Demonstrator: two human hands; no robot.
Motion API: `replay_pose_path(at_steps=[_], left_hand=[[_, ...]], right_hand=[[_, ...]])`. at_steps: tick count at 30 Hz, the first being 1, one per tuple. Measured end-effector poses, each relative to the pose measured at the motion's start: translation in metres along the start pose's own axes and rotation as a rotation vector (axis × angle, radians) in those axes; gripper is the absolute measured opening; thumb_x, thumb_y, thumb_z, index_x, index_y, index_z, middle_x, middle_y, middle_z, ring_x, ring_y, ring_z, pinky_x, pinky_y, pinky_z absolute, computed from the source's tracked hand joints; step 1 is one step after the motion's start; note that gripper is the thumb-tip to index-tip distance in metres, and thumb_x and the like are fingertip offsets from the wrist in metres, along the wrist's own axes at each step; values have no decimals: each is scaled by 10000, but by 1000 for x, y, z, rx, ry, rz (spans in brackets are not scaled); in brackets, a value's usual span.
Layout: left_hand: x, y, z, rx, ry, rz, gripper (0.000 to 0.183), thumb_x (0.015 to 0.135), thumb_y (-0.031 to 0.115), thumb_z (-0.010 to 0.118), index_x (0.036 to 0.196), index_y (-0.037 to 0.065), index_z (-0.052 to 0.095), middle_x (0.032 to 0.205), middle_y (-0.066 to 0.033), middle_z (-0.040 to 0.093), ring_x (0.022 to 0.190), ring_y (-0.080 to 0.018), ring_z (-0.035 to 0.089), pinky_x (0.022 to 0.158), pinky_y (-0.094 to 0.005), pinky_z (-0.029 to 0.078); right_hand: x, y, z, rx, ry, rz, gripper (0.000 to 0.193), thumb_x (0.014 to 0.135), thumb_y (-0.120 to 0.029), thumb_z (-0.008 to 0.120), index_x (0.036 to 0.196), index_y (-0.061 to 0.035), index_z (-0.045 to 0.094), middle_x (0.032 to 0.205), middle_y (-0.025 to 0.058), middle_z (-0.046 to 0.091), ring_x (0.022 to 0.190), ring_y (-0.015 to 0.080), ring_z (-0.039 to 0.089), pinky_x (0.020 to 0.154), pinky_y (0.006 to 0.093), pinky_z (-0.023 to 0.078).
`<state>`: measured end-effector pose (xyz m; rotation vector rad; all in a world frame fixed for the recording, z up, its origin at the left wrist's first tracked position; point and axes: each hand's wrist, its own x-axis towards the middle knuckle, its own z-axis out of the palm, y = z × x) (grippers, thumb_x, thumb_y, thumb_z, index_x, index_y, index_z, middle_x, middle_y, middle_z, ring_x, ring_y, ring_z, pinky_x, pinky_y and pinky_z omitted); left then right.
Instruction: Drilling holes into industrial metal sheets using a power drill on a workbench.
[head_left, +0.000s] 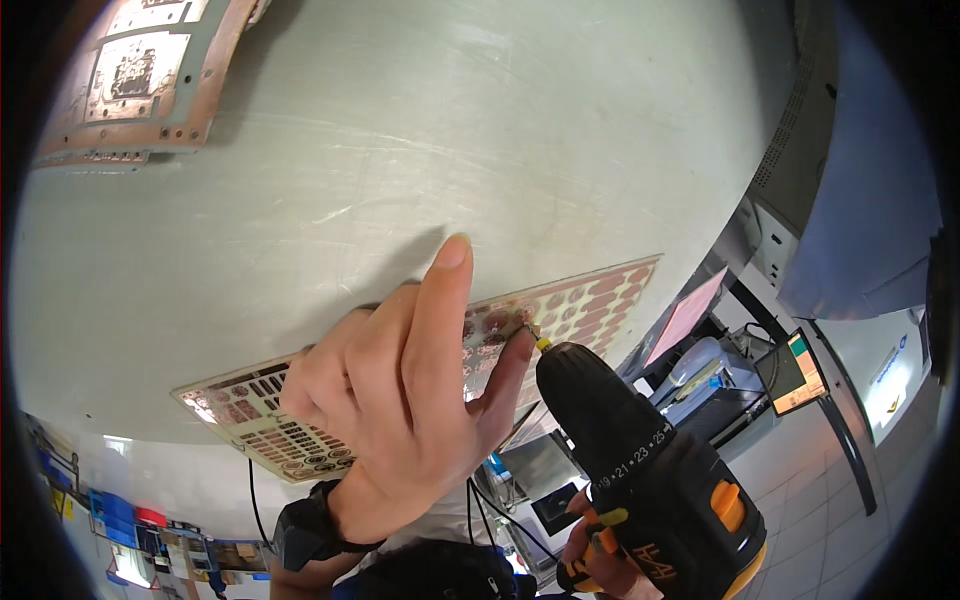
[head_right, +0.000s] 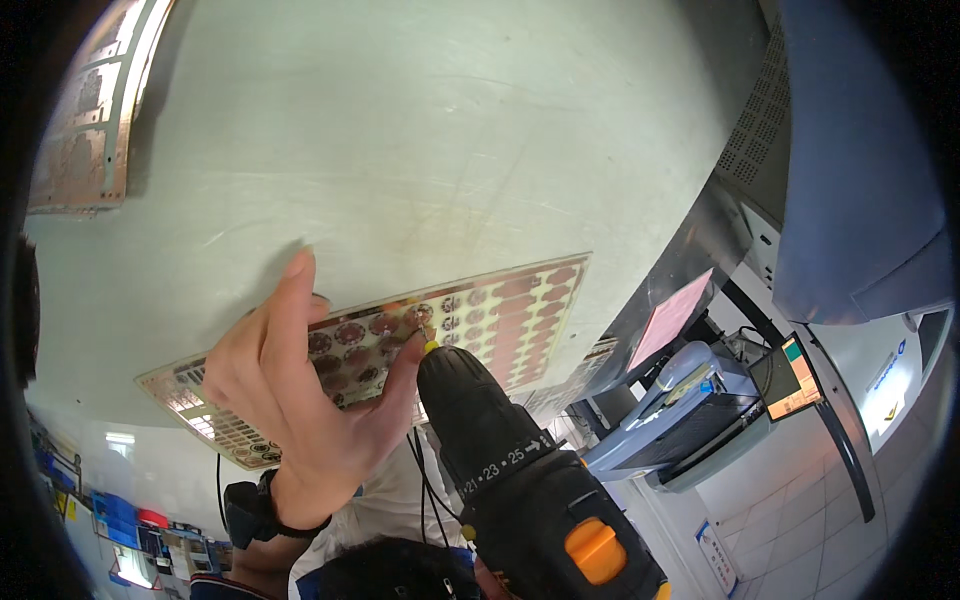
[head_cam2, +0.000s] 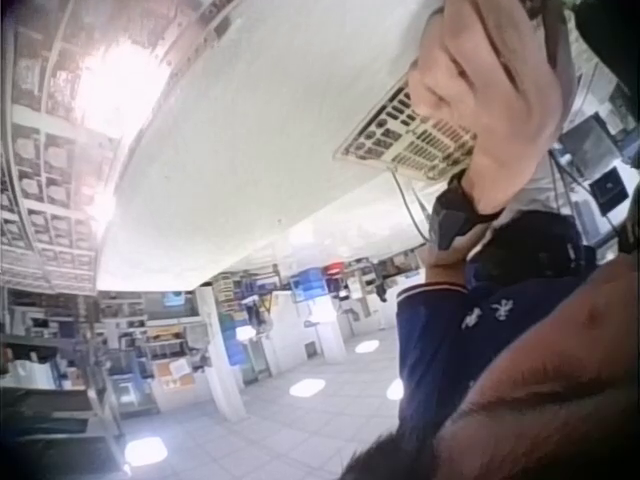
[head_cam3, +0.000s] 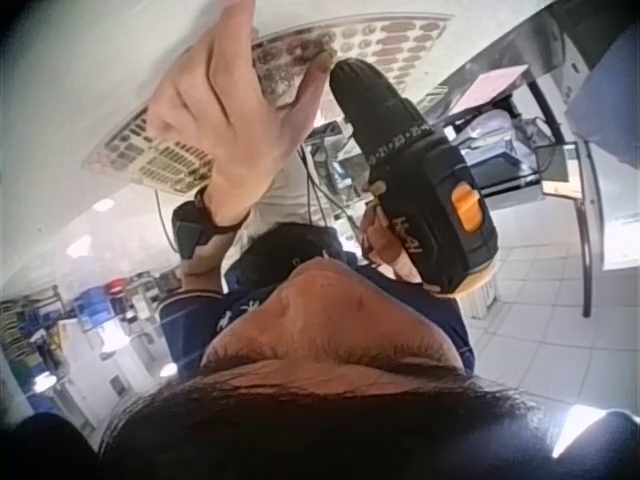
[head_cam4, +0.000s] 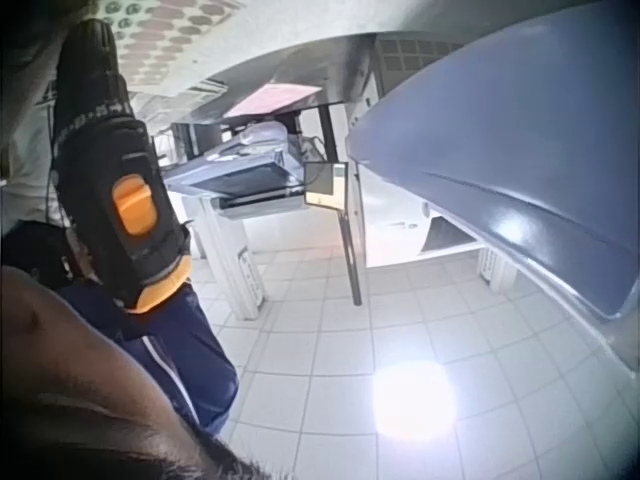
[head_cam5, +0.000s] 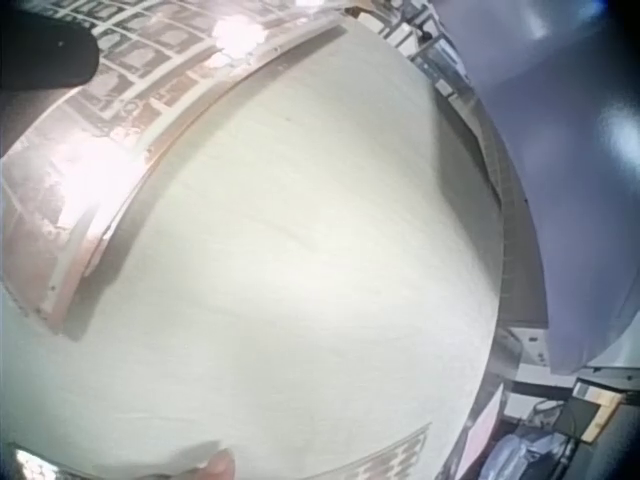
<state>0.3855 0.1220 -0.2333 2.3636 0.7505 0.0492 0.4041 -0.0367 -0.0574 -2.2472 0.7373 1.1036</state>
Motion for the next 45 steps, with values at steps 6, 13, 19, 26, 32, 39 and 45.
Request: replay_pose_path(at_steps=[6, 13, 19, 26, 32, 39, 45], left_hand=[[2, -2, 0, -8, 42, 20, 814, 564, 289, 846, 1274, 43, 533, 1000, -20, 537, 972, -222, 414, 848, -363, 258], [-7, -1, 10, 9, 66, 16, 771, 582, 344, 825, 1252, 69, 561, 1068, -16, 544, 998, -208, 418, 849, -368, 249], [-6, -1, 13, -28, 159, 11, 765, 559, 366, 824, 1229, 79, 589, 1039, -9, 539, 960, -193, 447, 848, -368, 253], [-10, -5, 14, -27, 159, 24, 752, 574, 381, 813, 1229, 84, 592, 1028, -10, 535, 944, -186, 459, 838, -371, 262], [-7, -2, 17, -28, 168, -11, 580, 699, 378, 704, 1215, 130, 610, 1014, 18, 544, 914, -173, 463, 832, -368, 267], [-6, -6, 10, -76, 99, 27, 690, 629, 364, 768, 1242, 115, 576, 1024, -7, 550, 938, -183, 467, 845, -375, 248], [-43, -58, -48, -899, 302, -138, 169, 922, 57, 550, 1059, -42, 551, 769, -94, 590, 808, -183, 569, 720, -284, 463]], right_hand=[[1, -7, -6, -141, -31, 11, 536, 702, -57, 725, 1183, 21, 503, 979, 160, 613, 627, 203, 617, 549, 290, 526], [5, -1, -15, -272, -70, 30, 556, 692, -54, 728, 1192, 23, 497, 983, 162, 614, 625, 203, 616, 548, 290, 527], [2, -1, -9, -348, -41, -14, 574, 683, -52, 731, 1199, 24, 491, 986, 164, 615, 623, 204, 616, 548, 291, 527], [12, -3, -16, -347, -147, 52, 594, 673, -49, 735, 1207, 26, 485, 989, 165, 616, 620, 204, 615, 547, 291, 528], [12, 7, -14, -391, -139, -25, 612, 665, -46, 738, 1214, 27, 480, 992, 167, 618, 618, 205, 615, 547, 292, 529], [9, -13, 9, 494, 191, -213, 599, 681, -98, 726, 1195, 66, 465, 990, 202, 602, 587, 201, 605, 491, 288, 525], [51, 1, -42, 465, 150, -243, 450, 742, -74, 638, 1160, 27, 505, 1020, 167, 591, 587, 209, 613, 525, 307, 538]])
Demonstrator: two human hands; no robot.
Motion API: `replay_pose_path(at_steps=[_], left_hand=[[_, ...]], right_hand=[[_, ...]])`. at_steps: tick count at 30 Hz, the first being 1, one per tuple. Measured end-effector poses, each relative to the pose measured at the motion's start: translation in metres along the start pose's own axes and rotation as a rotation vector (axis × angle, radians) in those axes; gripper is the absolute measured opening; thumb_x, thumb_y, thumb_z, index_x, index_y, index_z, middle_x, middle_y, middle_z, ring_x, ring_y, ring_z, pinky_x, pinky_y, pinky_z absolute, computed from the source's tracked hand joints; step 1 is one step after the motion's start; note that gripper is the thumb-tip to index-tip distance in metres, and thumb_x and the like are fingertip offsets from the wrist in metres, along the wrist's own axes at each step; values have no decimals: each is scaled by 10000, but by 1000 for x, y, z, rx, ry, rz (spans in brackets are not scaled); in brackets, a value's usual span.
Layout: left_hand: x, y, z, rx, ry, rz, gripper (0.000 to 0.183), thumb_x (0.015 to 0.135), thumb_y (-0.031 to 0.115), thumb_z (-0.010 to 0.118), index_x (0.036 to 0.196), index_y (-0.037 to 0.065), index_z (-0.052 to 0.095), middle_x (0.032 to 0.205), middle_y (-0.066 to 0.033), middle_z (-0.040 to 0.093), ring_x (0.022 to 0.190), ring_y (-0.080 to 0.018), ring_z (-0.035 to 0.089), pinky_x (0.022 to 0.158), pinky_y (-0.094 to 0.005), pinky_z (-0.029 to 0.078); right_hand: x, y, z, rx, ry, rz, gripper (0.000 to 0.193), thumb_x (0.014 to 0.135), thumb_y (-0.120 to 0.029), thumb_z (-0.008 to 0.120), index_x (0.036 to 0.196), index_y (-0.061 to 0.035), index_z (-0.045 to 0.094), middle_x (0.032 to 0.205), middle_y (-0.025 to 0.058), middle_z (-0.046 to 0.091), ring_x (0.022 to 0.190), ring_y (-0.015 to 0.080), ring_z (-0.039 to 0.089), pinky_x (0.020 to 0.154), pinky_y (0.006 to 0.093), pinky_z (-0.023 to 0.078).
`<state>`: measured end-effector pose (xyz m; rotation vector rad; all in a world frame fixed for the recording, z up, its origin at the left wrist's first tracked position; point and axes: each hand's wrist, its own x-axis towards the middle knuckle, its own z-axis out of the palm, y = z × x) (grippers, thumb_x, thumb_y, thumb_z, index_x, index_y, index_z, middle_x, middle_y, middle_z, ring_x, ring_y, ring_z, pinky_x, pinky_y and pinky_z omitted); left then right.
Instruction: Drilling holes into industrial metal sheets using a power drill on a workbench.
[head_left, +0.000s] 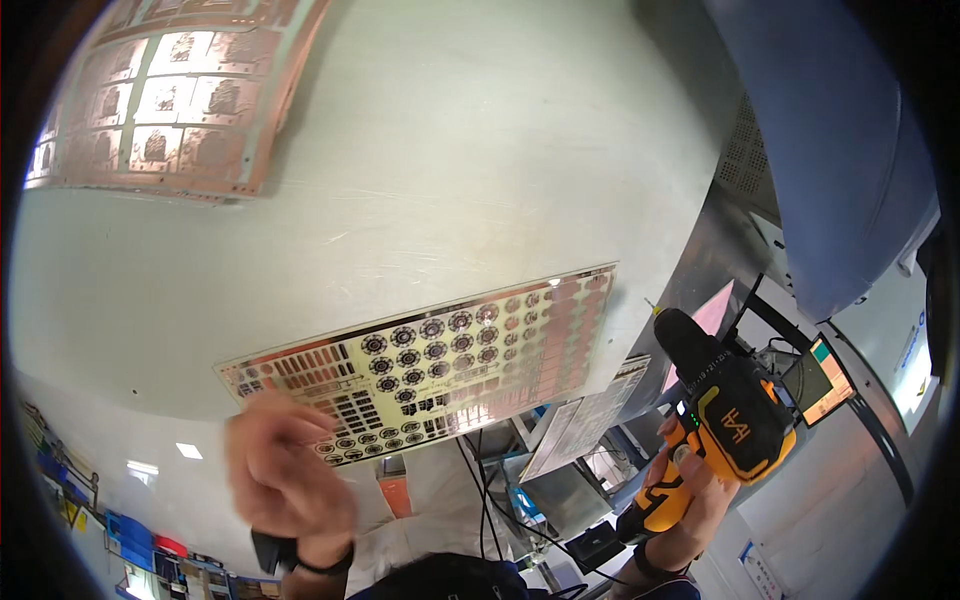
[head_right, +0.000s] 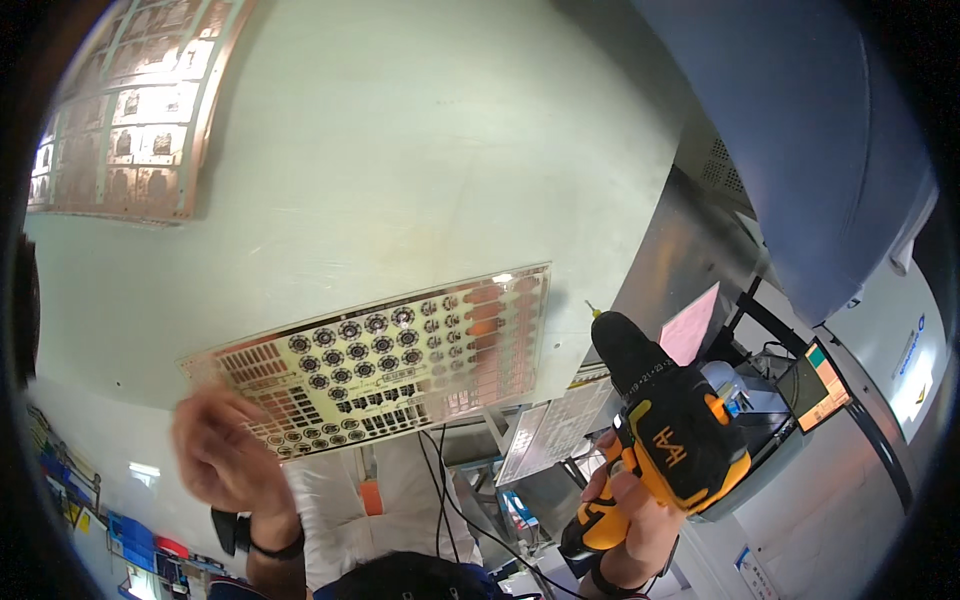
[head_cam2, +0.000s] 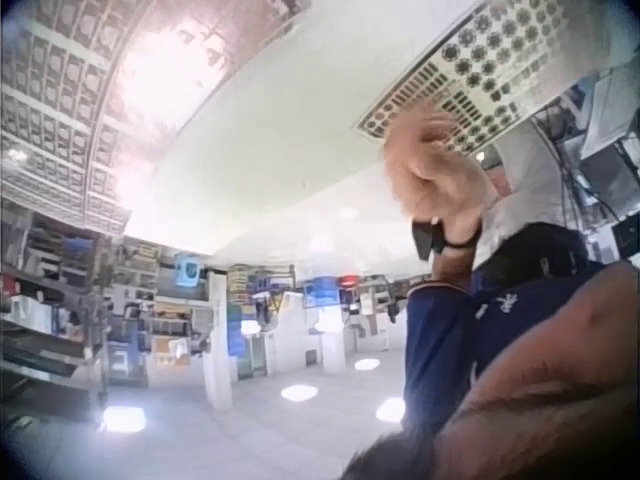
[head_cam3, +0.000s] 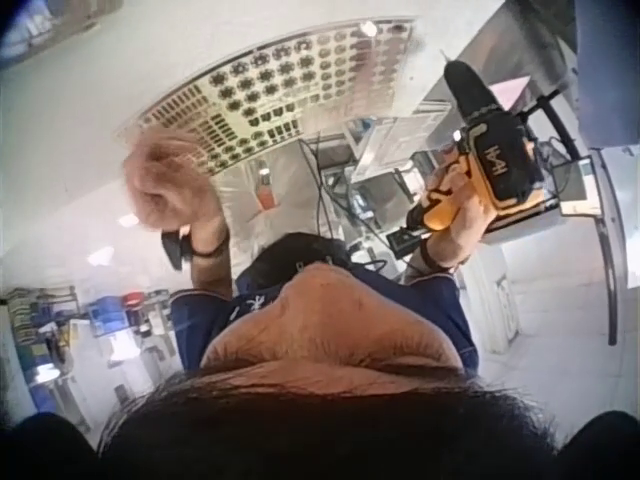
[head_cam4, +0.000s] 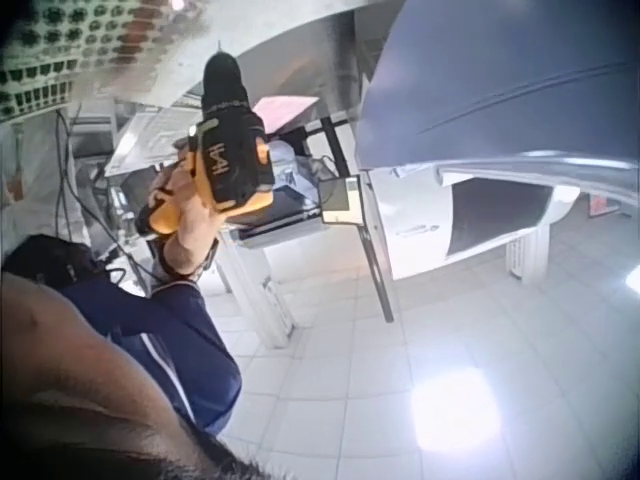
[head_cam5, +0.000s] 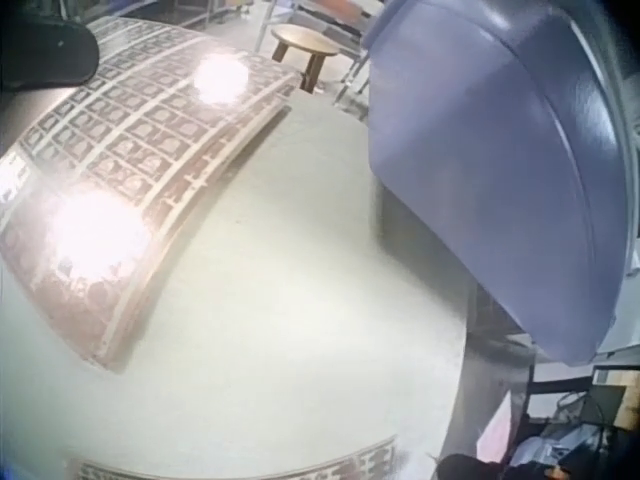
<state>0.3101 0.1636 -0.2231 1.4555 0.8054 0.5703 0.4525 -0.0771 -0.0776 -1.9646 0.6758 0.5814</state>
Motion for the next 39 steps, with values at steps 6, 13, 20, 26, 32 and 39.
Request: replay_pose_path(at_steps=[6, 13, 20, 26, 32, 39], left_hand=[[-54, 0, -74, 658, 265, -208, 568, 968, 260, 499, 1406, -40, 295, 1336, -183, 462, 1196, -268, 473, 987, -387, 367], [-94, -26, -88, -320, 42, -859, 599, 910, 387, 609, 1258, -79, 463, 1257, -154, 554, 1134, -249, 556, 998, -401, 422], [-97, -8, -116, -436, -159, -811, 408, 931, 281, 590, 1007, -120, 613, 968, -228, 662, 736, -294, 685, 655, -401, 583], [-122, 85, -200, -323, 10, -648, 286, 934, 259, 583, 903, -24, 610, 826, -157, 677, 644, -234, 669, 577, -330, 555], [-137, 134, -227, -362, 112, -559, 252, 941, 235, 570, 862, -5, 575, 813, -140, 663, 679, -223, 674, 563, -313, 561], [-127, 227, -242, -420, -57, -218, 411, 907, 306, 616, 964, -101, 609, 802, -199, 677, 623, -243, 671, 544, -333, 562]], right_hand=[[7, 13, 12, 56, 133, -35, 437, 743, -101, 570, 1114, 101, 459, 885, 208, 582, 479, 177, 563, 392, 270, 505], [6, 10, 34, 13, 240, -113, 479, 730, -107, 588, 1139, 106, 457, 863, 196, 569, 428, 151, 521, 364, 215, 460], [10, 3, 15, 5, 40, 15, 383, 774, -123, 595, 1101, 48, 495, 896, 126, 594, 504, 155, 554, 411, 253, 466], [8, -9, 37, -364, -180, -549, 689, 742, 5, 664, 1359, 20, 357, 1073, 152, 582, 930, 265, 609, 821, 376, 500], [80, 12, 100, -837, -46, -882, 792, 713, 7, 693, 1399, -17, 296, 1266, 217, 441, 1071, 360, 528, 909, 400, 465], [-18, -21, 81, -481, -146, -1042, 564, 877, -184, 593, 1350, 38, 385, 1310, 223, 473, 1122, 327, 527, 972, 382, 412]])
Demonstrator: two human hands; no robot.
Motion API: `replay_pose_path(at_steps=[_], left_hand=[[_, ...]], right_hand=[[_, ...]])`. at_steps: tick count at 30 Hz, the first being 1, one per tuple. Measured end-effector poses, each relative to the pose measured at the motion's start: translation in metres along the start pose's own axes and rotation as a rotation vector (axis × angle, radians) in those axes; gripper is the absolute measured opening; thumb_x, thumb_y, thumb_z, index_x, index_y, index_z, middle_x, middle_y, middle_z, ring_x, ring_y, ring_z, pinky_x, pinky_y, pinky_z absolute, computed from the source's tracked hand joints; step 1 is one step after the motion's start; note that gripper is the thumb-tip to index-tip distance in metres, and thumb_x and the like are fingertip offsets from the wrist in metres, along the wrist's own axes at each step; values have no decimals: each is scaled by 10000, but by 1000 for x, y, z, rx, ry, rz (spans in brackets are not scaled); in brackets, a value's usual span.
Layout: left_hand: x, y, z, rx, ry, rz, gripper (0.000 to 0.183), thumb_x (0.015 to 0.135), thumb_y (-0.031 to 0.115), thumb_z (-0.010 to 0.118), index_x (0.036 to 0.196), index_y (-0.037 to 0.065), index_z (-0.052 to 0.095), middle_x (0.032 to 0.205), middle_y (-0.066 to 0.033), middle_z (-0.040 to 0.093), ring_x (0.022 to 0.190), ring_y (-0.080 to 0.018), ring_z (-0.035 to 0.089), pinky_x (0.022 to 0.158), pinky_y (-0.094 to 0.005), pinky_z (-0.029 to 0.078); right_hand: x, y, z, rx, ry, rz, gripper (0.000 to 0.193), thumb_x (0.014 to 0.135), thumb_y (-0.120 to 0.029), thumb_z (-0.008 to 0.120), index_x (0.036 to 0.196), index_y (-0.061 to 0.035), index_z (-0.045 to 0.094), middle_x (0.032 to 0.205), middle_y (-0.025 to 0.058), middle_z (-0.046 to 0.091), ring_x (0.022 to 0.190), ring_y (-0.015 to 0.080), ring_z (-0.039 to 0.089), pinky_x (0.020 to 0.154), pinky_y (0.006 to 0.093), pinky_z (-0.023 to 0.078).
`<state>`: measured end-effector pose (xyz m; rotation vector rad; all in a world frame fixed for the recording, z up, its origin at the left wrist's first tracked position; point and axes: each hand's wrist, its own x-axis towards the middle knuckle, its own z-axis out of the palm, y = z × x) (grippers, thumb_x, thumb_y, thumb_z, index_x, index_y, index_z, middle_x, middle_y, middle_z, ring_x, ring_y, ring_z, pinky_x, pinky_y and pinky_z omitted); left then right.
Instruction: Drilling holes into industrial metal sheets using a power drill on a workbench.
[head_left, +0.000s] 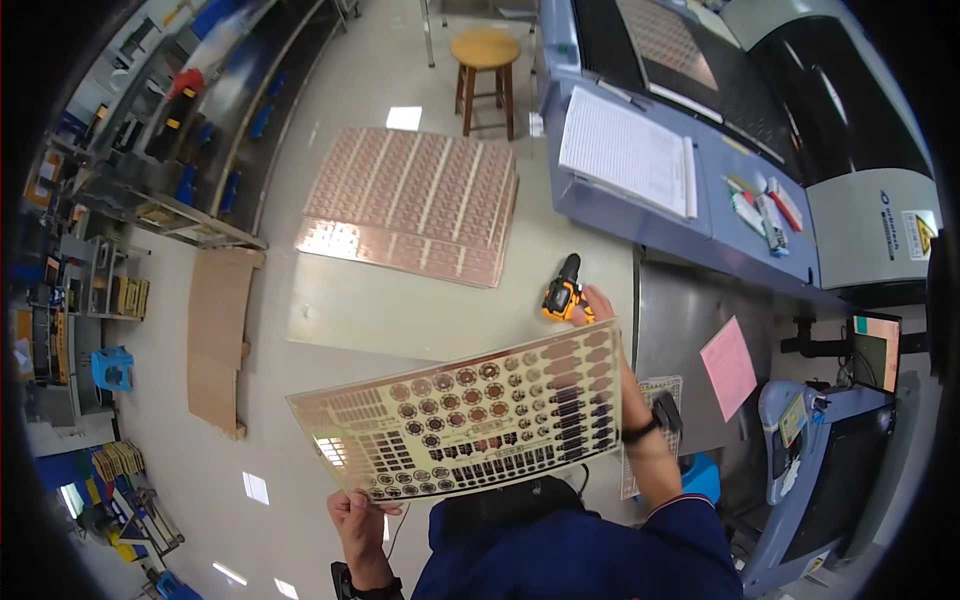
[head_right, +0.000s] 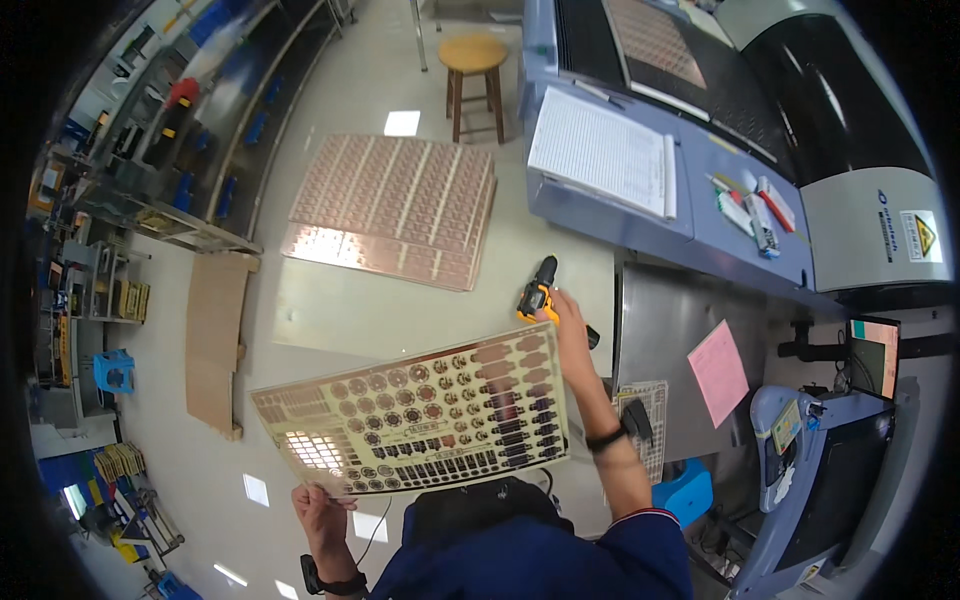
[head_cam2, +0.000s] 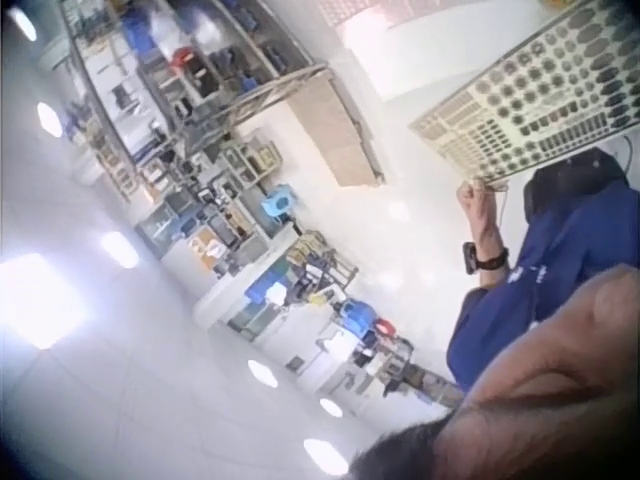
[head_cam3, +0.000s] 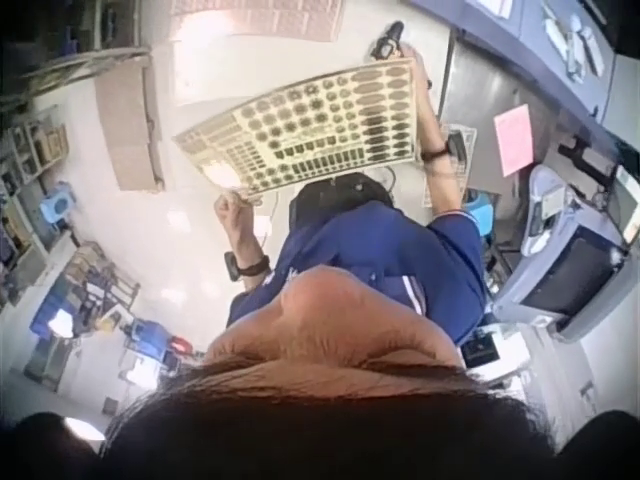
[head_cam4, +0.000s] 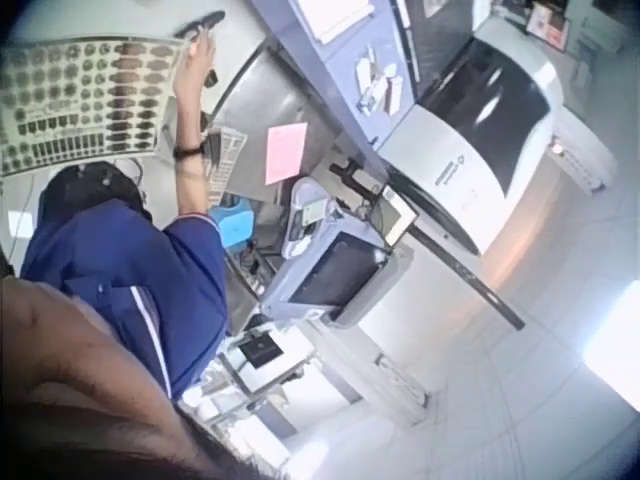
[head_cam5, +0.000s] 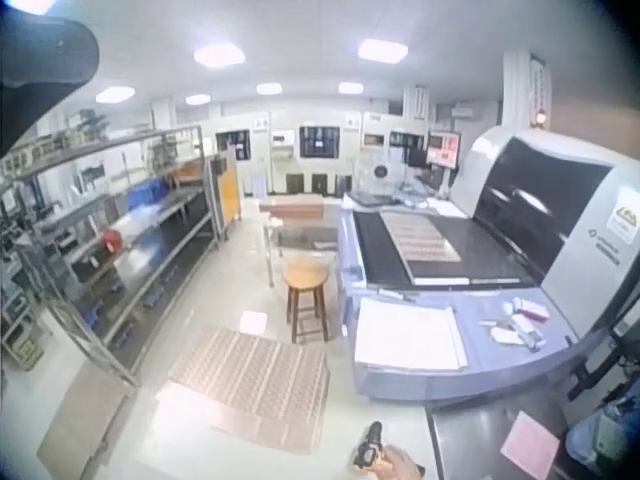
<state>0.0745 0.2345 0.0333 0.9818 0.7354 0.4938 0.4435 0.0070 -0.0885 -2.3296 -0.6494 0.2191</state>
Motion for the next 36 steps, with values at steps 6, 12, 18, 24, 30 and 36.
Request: replay_pose_path(at_steps=[6, 12, 18, 24, 30, 36], left_hand=[[-15, 61, 22, -51, -135, 352, 450, 913, 283, 607, 1011, -155, 570, 892, -269, 649, 547, -260, 643, 470, -343, 552], [-15, 89, 13, -133, -436, 595, 433, 932, 235, 570, 1171, -107, 453, 1022, -279, 608, 551, -259, 634, 368, -314, 527], [-32, 99, 16, -162, -90, 644, 554, 853, 334, 672, 970, -190, 539, 834, -265, 642, 526, -241, 638, 355, -301, 507], [-42, 75, -30, -72, -262, 670, 608, 818, 338, 703, 1092, -172, 517, 1017, -234, 636, 850, -271, 665, 714, -392, 552], [-65, 121, 31, -169, -78, 478, 542, 845, 308, 685, 1120, -129, 520, 1070, -185, 631, 915, -233, 622, 787, -345, 497], [-50, 95, 33, 43, -82, 597, 371, 943, 198, 570, 1141, -111, 519, 1020, -161, 652, 869, -186, 637, 744, -289, 514]], right_hand=[[-126, -191, -152, 1265, 25, 43, 532, 1000, -389, 404, 1245, 80, 456, 1056, 153, 596, 901, 184, 575, 776, 290, 454], [-187, -235, -175, 953, 446, -137, 421, 955, -384, 515, 983, 34, 540, 778, 75, 570, 585, 81, 476, 508, 220, 355], [-200, -250, -170, 882, 500, -130, 467, 916, -434, 581, 873, 31, 575, 621, 38, 527, 492, 83, 431, 436, 239, 314], [-204, -244, -166, 948, 625, -130, 459, 916, -423, 586, 858, 31, 574, 579, 16, 509, 454, 66, 402, 410, 217, 277], [-171, -240, -168, 900, 260, 25, 402, 974, -328, 484, 1040, 63, 549, 775, 71, 572, 584, 86, 470, 484, 212, 318], [-113, -272, -147, 114, 651, -315, 697, 954, -233, 466, 1453, 92, 104, 1530, 258, 141, 1431, 304, 146, 1147, 375, 101]])
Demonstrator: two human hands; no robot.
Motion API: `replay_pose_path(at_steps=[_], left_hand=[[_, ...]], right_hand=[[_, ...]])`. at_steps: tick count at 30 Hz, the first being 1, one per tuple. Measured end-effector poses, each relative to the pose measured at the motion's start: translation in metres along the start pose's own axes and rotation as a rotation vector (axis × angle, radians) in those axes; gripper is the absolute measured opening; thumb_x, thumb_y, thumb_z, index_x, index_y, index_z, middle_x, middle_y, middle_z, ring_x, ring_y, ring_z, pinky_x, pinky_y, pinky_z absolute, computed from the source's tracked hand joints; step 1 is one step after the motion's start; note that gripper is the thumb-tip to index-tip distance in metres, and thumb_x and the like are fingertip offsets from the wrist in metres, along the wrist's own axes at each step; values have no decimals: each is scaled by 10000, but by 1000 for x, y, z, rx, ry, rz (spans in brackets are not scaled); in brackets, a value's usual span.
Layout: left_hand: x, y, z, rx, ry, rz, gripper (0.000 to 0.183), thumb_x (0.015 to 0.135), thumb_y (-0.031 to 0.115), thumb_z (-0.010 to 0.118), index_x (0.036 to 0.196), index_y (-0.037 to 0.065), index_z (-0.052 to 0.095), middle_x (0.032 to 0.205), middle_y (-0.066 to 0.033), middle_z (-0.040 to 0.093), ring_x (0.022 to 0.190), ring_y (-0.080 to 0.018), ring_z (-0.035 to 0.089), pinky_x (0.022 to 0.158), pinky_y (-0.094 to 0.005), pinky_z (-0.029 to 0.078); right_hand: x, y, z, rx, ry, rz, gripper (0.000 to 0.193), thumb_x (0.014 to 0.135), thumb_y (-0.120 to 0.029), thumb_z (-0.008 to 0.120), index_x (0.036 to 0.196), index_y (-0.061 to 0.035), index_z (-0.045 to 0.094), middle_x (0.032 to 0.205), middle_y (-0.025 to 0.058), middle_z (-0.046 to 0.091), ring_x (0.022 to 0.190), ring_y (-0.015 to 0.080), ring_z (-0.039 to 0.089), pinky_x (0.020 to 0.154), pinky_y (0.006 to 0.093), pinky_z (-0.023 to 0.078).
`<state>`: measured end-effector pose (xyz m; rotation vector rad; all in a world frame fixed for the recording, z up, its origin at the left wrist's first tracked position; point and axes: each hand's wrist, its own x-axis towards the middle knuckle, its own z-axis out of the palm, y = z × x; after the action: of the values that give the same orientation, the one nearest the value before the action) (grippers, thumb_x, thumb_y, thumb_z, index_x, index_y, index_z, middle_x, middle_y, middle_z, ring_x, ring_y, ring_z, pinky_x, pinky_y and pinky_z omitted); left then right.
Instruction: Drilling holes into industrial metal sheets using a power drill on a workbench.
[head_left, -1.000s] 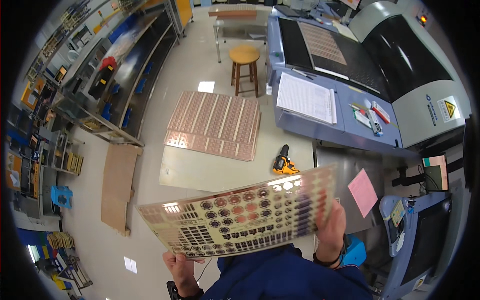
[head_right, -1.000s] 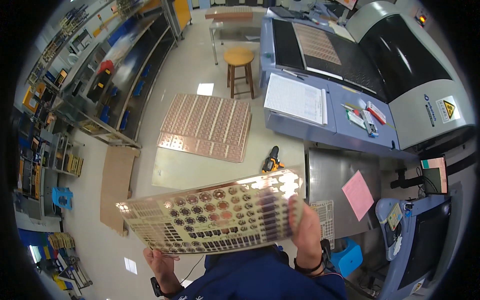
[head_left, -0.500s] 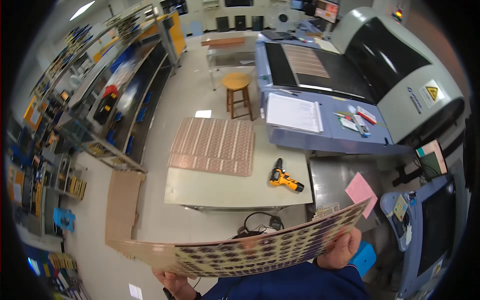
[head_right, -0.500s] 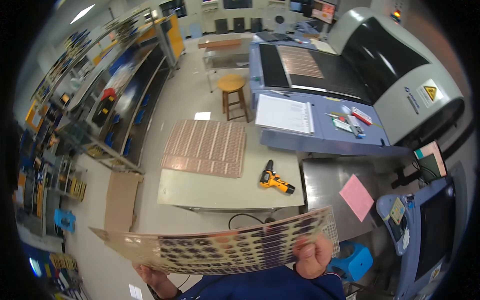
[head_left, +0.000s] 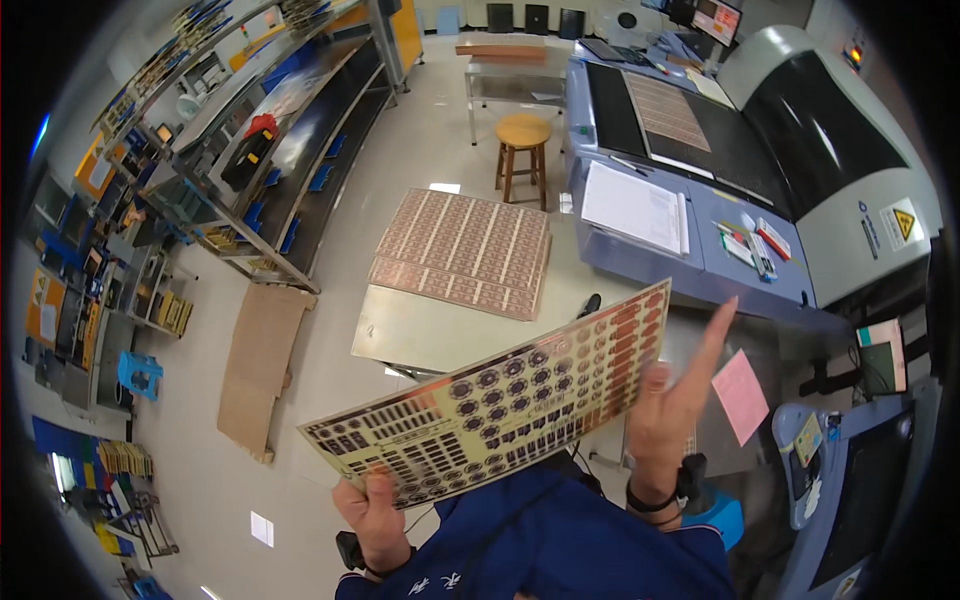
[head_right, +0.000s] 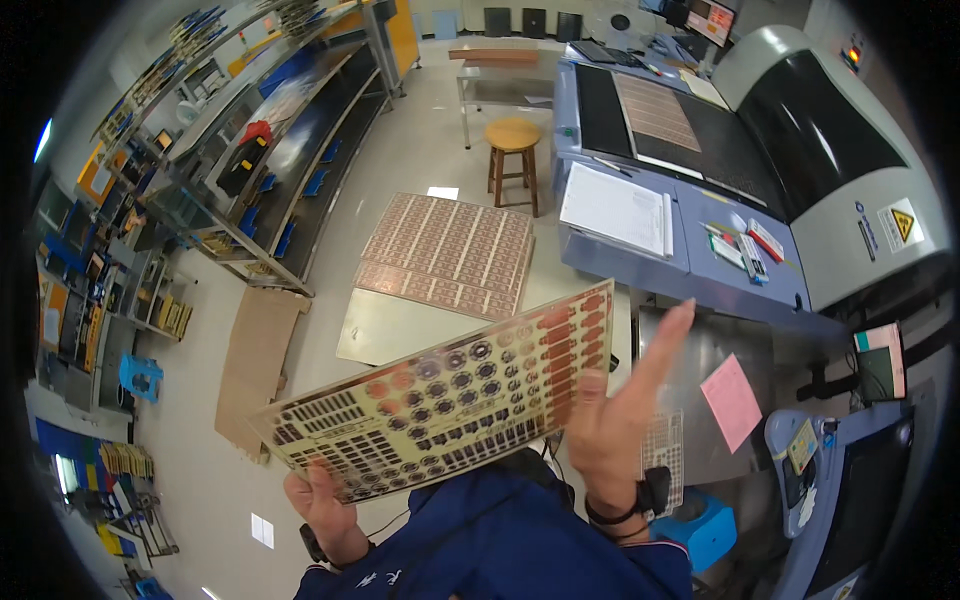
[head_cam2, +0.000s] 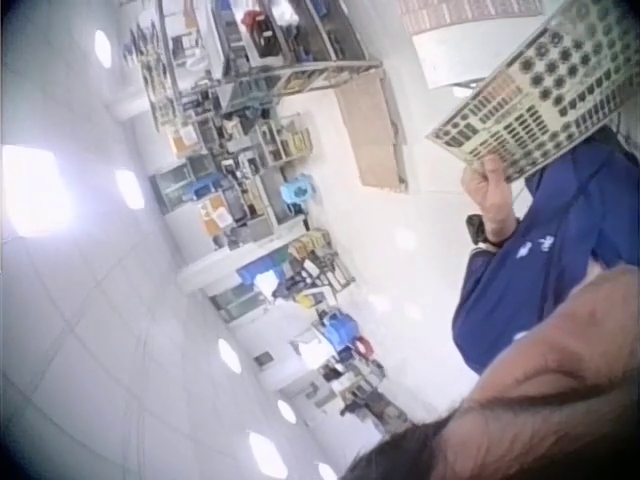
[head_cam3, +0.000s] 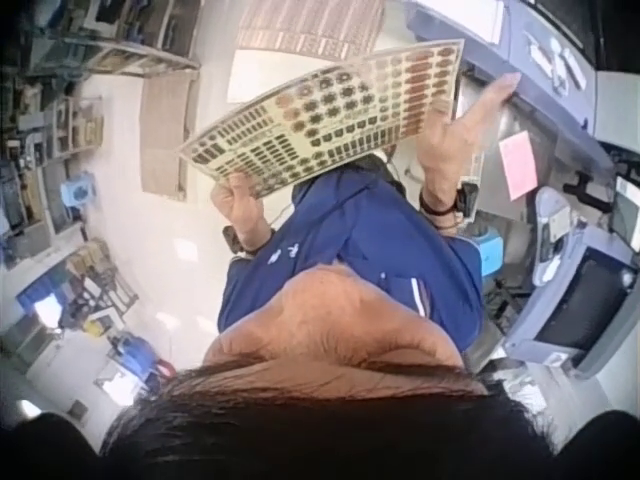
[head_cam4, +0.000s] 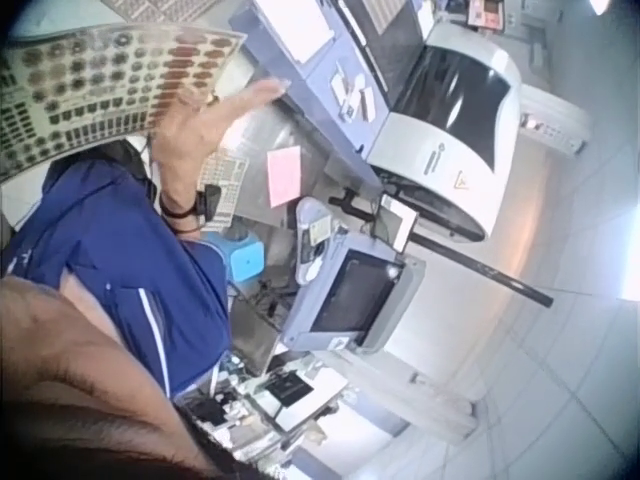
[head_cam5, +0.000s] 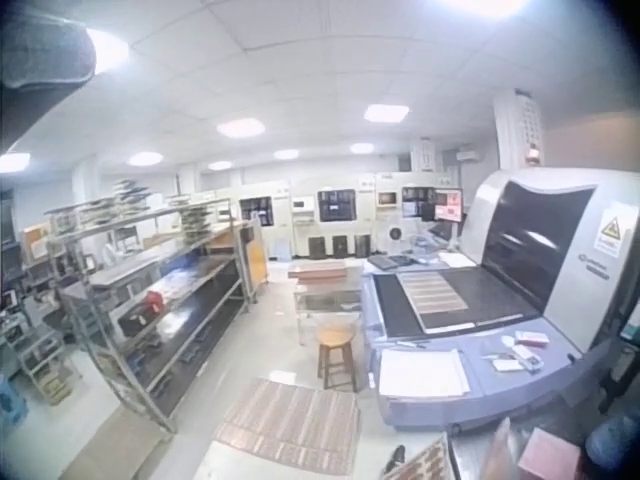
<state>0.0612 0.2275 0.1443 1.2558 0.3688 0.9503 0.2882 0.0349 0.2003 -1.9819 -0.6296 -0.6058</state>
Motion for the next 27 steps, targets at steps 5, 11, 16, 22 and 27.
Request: replay_pose_path(at_steps=[5, 11, 16, 22, 27], left_hand=[[7, 2, 34, 267, -204, -132, 331, 963, 212, 520, 1096, -88, 561, 1070, -128, 642, 916, -162, 614, 743, -318, 510], [14, -10, 7, 136, -60, -204, 329, 976, 187, 492, 1138, -99, 511, 1078, -166, 627, 882, -185, 622, 784, -303, 511], [11, -2, 4, 55, -12, -48, 326, 974, 188, 506, 1109, -109, 522, 999, -167, 646, 858, -183, 635, 754, -281, 510], [-2, 11, -7, -253, -72, 64, 295, 960, 167, 517, 1168, -40, 479, 1124, -163, 606, 983, -225, 612, 853, -361, 521], [-18, 17, -6, -74, 236, 85, 245, 967, 161, 496, 1109, -39, 485, 1073, -186, 621, 948, -245, 635, 814, -362, 546]], right_hand=[[-34, -81, 35, 390, -931, -506, 825, 712, -416, 717, 1337, 34, 422, 1365, 248, 430, 1291, 403, 399, 1122, 558, 180], [6, -47, 38, 262, -828, -355, 582, 783, -304, 654, 1251, 17, 528, 1281, 178, 537, 1247, 321, 471, 1113, 512, 247], [31, 28, -14, -184, 373, 92, 644, 975, -314, 445, 1440, 75, 228, 1502, 254, 234, 1420, 369, 172, 1150, 422, 130], [-12, 19, -40, 497, -61, 328, 533, 1003, -360, 409, 1276, 99, 411, 1154, 160, 491, 1038, 197, 458, 874, 292, 341], [-20, 10, -47, 682, -92, 462, 436, 998, -345, 452, 958, 71, 579, 708, -17, 537, 591, 10, 423, 523, 169, 296]])
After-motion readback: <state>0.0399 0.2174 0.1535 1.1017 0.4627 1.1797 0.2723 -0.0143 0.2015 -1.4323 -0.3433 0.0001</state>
